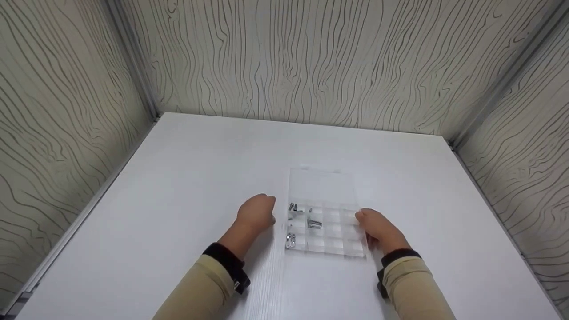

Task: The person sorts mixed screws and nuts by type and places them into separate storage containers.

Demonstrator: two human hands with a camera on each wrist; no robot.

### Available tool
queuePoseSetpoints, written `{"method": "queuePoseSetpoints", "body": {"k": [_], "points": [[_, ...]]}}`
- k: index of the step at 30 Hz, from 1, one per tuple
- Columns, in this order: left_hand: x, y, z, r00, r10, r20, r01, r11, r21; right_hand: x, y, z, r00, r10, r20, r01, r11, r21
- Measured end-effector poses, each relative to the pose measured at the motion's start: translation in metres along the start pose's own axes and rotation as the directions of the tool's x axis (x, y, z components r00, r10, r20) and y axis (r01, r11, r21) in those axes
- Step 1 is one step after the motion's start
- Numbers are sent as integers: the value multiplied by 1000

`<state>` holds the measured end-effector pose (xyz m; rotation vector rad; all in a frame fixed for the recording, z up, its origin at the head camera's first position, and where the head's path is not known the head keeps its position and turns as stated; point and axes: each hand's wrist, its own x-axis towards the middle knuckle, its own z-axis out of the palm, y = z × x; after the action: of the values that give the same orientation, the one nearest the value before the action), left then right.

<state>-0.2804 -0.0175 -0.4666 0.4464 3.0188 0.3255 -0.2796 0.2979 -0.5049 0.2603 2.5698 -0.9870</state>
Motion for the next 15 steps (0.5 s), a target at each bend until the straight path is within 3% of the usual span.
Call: {"method": "queuePoseSetpoints", "body": {"k": [9,15], "points": [[15,41,-1,997,81,-12,-81,996,-42,-2,-3,-2,1000,24,5,-24,1000,-7],[29,57,7,993,119,6,-118,990,-70,-4,-2,0,999,43,7,-43,999,9]]}}
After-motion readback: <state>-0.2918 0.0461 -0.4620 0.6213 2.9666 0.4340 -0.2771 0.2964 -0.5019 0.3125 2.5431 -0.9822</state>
